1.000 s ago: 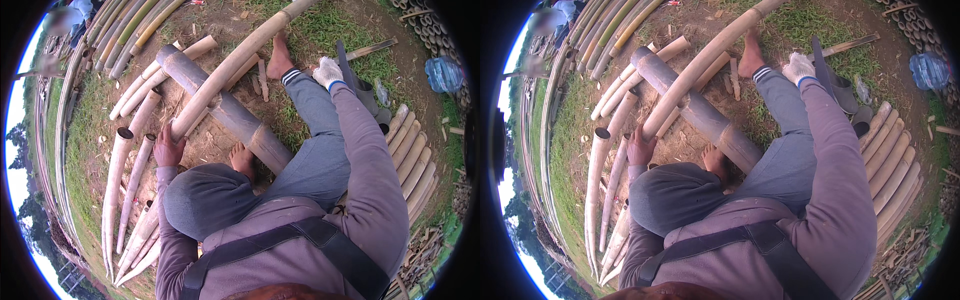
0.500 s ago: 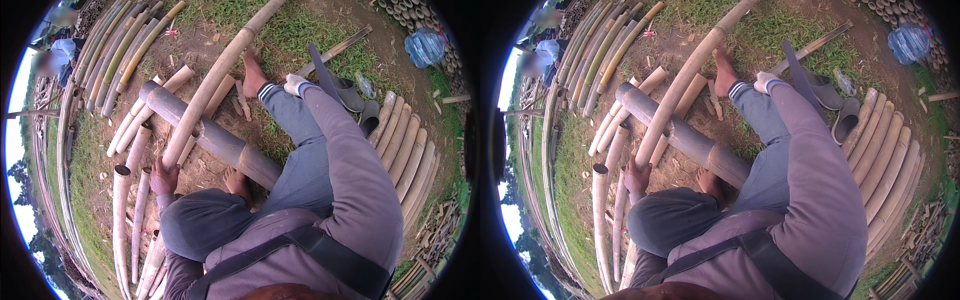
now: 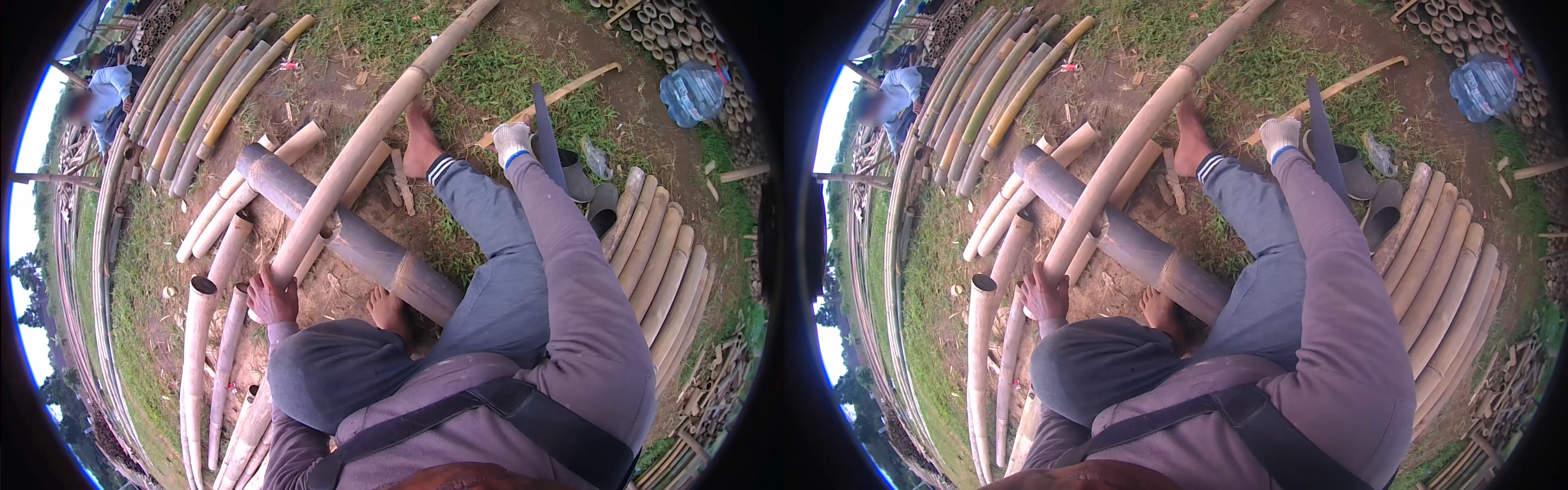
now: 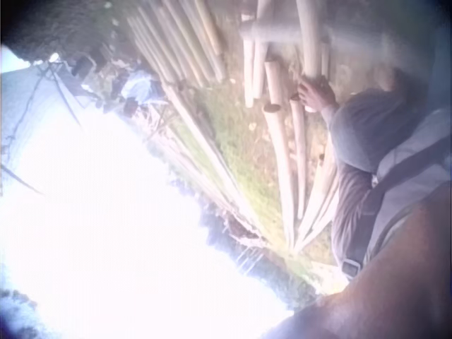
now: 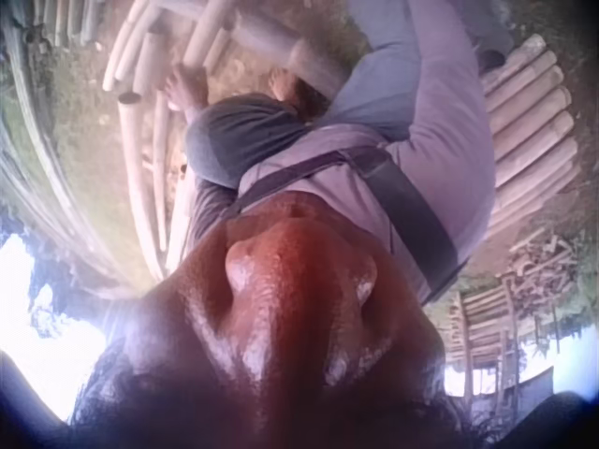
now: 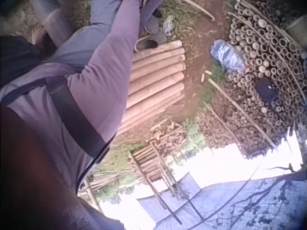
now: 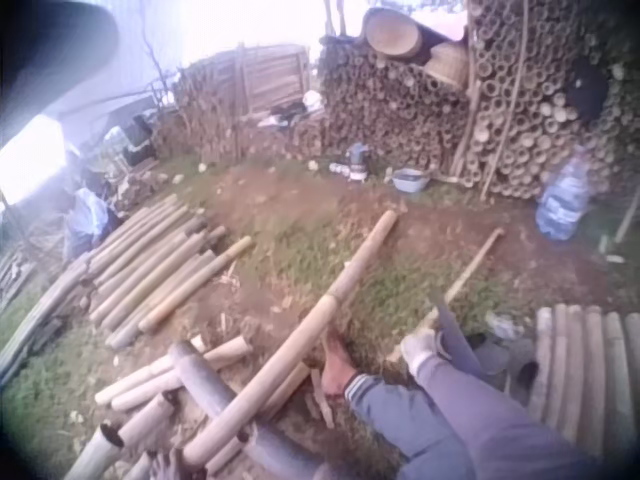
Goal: The person uses a hand saw to cut bamboo poles into shorter sections. They position each pole on a log support, saw through it, and then move the cut pieces aside to continue with the next pole.
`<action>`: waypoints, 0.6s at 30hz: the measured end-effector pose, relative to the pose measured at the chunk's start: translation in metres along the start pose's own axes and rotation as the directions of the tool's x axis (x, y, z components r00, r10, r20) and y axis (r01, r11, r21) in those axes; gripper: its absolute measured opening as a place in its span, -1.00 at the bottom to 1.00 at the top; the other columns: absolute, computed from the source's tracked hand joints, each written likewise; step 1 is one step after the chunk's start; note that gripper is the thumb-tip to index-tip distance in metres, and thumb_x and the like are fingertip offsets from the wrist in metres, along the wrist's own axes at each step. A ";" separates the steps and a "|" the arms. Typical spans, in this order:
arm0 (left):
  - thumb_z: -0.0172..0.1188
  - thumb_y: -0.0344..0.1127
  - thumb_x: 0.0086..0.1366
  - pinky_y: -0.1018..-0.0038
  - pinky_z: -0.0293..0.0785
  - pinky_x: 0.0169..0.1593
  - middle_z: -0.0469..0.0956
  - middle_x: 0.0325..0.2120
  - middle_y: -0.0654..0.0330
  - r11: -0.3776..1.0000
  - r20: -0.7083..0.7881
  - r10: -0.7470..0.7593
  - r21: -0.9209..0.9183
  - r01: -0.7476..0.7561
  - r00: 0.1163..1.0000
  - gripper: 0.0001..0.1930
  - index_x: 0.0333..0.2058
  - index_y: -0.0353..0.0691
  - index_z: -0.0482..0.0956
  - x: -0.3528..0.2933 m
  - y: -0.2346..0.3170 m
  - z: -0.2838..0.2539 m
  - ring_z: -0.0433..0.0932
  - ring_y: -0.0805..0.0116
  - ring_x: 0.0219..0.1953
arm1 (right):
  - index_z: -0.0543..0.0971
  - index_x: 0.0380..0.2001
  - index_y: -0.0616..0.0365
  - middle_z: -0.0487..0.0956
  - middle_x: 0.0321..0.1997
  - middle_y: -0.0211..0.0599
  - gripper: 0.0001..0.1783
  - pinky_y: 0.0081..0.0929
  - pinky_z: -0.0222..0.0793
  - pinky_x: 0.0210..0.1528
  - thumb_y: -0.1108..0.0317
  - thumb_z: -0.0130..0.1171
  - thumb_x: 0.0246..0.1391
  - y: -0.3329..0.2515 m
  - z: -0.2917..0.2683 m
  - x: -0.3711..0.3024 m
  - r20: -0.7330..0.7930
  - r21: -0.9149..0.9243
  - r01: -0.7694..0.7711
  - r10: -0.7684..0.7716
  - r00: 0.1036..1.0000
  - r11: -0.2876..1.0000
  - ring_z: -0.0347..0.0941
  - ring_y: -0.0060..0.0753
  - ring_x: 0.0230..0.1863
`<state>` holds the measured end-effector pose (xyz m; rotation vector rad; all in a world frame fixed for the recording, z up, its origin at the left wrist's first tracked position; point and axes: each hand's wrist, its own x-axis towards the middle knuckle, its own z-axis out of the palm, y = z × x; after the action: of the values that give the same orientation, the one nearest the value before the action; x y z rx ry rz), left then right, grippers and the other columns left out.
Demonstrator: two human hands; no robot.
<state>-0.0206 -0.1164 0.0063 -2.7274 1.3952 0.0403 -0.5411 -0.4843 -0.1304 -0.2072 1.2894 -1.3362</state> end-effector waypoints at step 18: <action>0.34 0.14 0.39 -0.01 0.34 0.38 0.56 0.23 -0.12 0.845 -0.371 -0.330 -0.526 0.097 0.868 -0.34 0.33 -0.07 0.50 -0.031 -0.098 0.018 0.47 -0.15 0.32 | -0.04 0.58 0.00 0.33 0.49 0.01 0.01 0.14 0.60 0.27 0.63 0.22 0.17 0.065 0.061 -0.288 0.652 -0.145 -0.109 0.178 0.737 0.983 0.57 0.14 0.26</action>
<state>0.0406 -0.0327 -0.0044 -3.4937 1.2825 -0.3170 -0.3769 -0.2706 0.0045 -0.5873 0.7335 -0.9276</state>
